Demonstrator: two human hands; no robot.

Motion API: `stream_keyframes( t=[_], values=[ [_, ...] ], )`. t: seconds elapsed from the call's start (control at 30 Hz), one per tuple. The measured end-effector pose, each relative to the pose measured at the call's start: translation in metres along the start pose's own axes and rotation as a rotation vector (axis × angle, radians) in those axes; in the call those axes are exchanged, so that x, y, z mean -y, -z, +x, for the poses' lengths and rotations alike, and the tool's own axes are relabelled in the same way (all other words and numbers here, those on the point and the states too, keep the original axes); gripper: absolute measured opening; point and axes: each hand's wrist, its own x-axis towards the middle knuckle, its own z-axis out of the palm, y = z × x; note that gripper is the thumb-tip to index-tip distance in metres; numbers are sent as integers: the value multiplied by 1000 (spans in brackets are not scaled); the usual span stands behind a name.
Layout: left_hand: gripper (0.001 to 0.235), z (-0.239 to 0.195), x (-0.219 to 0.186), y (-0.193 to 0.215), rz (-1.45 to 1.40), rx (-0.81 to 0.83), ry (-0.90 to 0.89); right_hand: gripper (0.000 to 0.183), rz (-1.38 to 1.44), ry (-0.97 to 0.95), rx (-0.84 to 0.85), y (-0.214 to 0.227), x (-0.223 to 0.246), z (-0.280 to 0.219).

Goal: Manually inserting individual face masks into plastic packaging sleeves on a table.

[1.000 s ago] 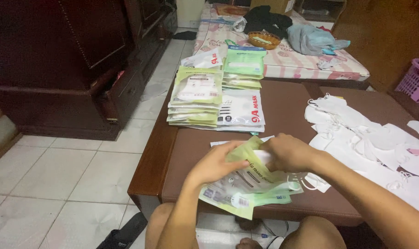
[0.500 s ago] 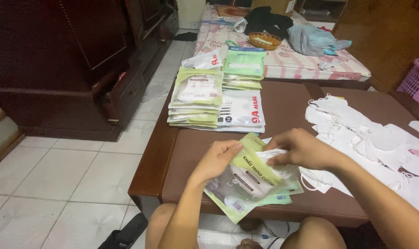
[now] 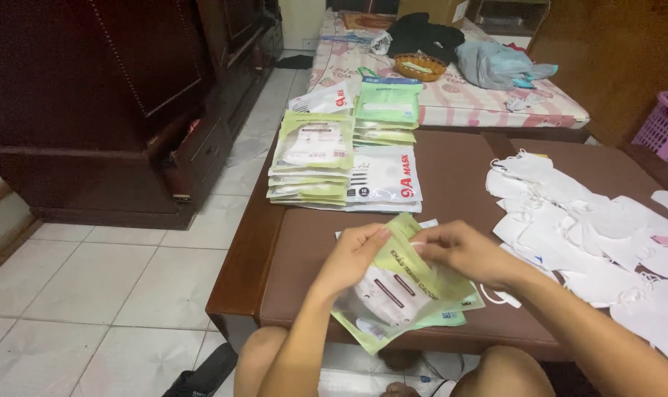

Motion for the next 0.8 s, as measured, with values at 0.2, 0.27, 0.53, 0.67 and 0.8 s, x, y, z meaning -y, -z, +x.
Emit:
stream_keyframes(
  t=[0.2, 0.27, 0.53, 0.67, 0.8],
  values=[
    [26, 2, 16, -2, 58, 29, -6, 43, 217, -220, 61, -25, -24, 16],
    [24, 7, 38, 2, 64, 29, -19, 87, 361, -226, 246, -32, 2, 8],
    [23, 0, 9, 0, -47, 32, -54, 29, 111, -39, 253, -22, -18, -3],
    [25, 0, 0, 14, -116, -57, -101, 32, -191, 88, -100, -16, 28, -23],
    [25, -1, -2, 5, -105, -50, -130, 21, -205, 11, -8, -11, 2, -7]
  ],
)
